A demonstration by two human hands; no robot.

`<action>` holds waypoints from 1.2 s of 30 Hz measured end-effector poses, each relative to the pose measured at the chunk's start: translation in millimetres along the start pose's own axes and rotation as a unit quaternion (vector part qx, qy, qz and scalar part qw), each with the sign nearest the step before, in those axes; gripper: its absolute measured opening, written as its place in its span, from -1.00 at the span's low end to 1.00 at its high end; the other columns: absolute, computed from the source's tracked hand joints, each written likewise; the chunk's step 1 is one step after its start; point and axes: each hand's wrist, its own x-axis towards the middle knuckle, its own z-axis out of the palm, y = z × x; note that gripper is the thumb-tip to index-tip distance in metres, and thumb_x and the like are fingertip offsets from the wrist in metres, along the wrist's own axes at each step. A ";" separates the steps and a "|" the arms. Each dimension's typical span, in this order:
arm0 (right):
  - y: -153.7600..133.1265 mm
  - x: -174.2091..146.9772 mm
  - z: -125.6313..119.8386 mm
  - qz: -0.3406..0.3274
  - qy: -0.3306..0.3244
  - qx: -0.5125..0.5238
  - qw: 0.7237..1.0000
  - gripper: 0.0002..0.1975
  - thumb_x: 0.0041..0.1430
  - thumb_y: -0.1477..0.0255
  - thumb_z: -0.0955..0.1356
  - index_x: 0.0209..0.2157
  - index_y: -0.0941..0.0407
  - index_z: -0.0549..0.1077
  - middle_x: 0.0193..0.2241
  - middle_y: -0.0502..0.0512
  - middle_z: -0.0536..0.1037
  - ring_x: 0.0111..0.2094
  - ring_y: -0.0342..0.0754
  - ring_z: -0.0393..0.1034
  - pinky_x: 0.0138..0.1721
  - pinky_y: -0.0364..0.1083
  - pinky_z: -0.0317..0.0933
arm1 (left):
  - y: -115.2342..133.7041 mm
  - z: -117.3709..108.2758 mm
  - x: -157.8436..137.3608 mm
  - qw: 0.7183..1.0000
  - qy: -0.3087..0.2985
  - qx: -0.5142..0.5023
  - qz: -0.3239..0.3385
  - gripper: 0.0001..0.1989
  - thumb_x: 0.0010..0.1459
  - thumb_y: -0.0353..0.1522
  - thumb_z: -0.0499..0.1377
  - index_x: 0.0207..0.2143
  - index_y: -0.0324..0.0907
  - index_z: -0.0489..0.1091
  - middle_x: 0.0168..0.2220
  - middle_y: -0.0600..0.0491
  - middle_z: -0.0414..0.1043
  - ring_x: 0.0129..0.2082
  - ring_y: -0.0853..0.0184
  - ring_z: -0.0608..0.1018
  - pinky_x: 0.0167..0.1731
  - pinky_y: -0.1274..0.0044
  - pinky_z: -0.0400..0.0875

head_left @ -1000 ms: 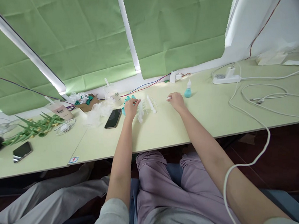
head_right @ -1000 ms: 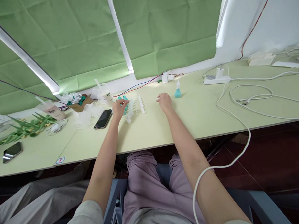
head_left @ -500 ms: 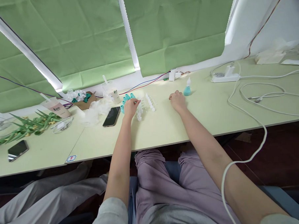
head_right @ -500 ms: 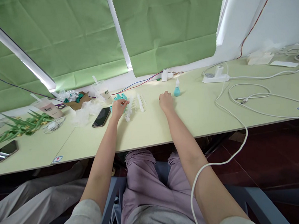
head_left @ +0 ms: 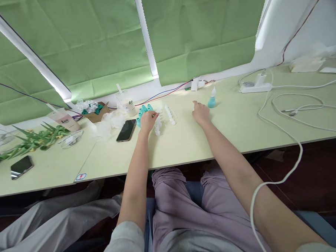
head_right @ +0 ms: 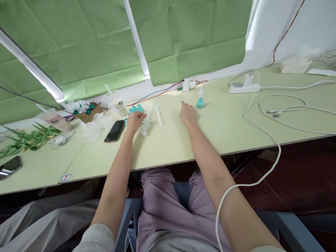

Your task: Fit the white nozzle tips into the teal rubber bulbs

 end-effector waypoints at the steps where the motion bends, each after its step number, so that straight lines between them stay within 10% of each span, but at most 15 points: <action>1: 1.6 2.0 1.9 0.004 0.006 0.003 1.000 -0.41 0.11 0.61 0.16 0.21 0.15 0.18 -0.08 0.35 0.40 -0.08 0.07 0.31 -0.05 0.02 0.16 | -0.3 0.3 0.1 1.000 0.001 0.003 0.000 -0.73 0.19 -0.26 0.08 -0.38 -0.18 0.53 -0.44 -0.02 0.51 -0.41 0.29 0.48 -0.35 0.52 0.25; 12: -3.9 7.3 -3.1 0.065 0.058 0.115 0.990 -0.47 -0.01 0.37 0.41 0.06 0.04 0.35 -0.02 0.16 0.32 -0.15 -0.04 0.30 -0.12 -0.07 0.17 | -5.1 2.7 0.5 1.000 0.009 -0.011 -0.014 -0.70 0.19 -0.21 0.07 -0.37 -0.16 0.53 -0.42 -0.02 0.52 -0.39 0.29 0.50 -0.37 0.52 0.25; 24: -111.8 -66.4 5.7 -0.432 -0.099 0.177 0.879 -0.74 -0.04 0.22 0.45 -0.26 -0.03 0.58 -0.11 0.08 0.38 -0.05 -0.01 0.17 0.02 -0.02 0.09 | -2.5 -6.5 -1.9 0.997 0.025 -0.066 -0.024 -0.71 0.19 -0.22 0.08 -0.38 -0.19 0.52 -0.41 -0.01 0.53 -0.41 0.32 0.49 -0.35 0.53 0.26; 30: -109.1 -62.0 3.4 -0.380 -0.104 0.271 0.878 -0.87 -0.03 0.40 0.45 -0.34 0.01 0.59 -0.22 0.03 0.46 -0.22 -0.13 0.24 -0.09 -0.10 0.13 | -3.3 -7.4 0.3 0.988 0.036 -0.151 -0.015 -0.69 0.15 -0.20 0.10 -0.46 -0.23 0.50 -0.45 0.00 0.52 -0.51 0.37 0.46 -0.39 0.52 0.27; 36: -100.5 -42.9 -10.9 -0.234 -0.005 0.456 0.859 -0.69 -0.05 0.17 0.44 -0.33 0.09 0.58 -0.32 0.05 0.45 -0.44 -0.24 0.22 -0.29 -0.17 0.19 | 2.5 -5.1 4.6 0.931 -0.056 -0.362 -0.010 -0.55 0.03 -0.03 0.16 -0.42 -0.27 0.49 -0.47 -0.01 0.49 -0.52 0.42 0.45 -0.53 0.60 0.28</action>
